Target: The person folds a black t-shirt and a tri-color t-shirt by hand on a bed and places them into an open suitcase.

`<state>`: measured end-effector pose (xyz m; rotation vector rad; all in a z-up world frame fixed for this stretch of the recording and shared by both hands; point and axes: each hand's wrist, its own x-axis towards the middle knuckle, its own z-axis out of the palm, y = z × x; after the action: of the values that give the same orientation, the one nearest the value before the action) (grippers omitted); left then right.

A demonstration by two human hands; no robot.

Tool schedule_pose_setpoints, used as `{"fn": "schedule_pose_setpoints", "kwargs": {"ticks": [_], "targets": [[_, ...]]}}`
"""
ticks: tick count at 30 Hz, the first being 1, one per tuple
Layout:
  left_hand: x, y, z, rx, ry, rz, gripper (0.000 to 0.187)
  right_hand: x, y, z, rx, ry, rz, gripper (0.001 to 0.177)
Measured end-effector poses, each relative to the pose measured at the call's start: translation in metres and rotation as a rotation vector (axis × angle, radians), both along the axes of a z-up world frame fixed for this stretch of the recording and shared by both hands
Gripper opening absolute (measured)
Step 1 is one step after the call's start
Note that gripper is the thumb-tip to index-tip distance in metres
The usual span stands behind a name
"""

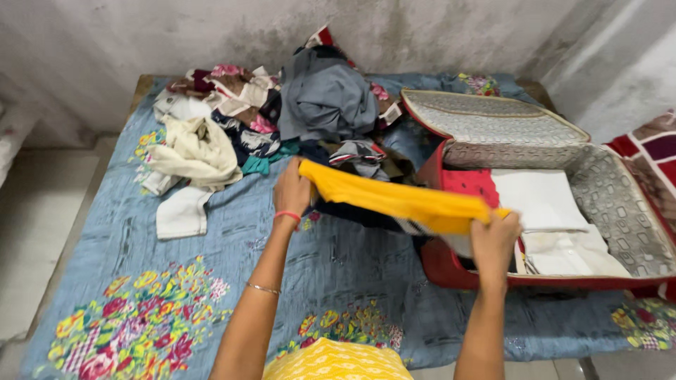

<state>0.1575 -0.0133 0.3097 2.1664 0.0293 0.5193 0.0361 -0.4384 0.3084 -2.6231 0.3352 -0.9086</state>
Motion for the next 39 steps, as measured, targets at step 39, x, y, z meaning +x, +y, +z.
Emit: {"fn": "schedule_pose_setpoints", "kwargs": {"ticks": [39], "targets": [[-0.087,0.311,-0.283,-0.280,0.181,0.335,0.028,-0.071,0.435,-0.165,0.230,0.931,1.281,0.068]]}}
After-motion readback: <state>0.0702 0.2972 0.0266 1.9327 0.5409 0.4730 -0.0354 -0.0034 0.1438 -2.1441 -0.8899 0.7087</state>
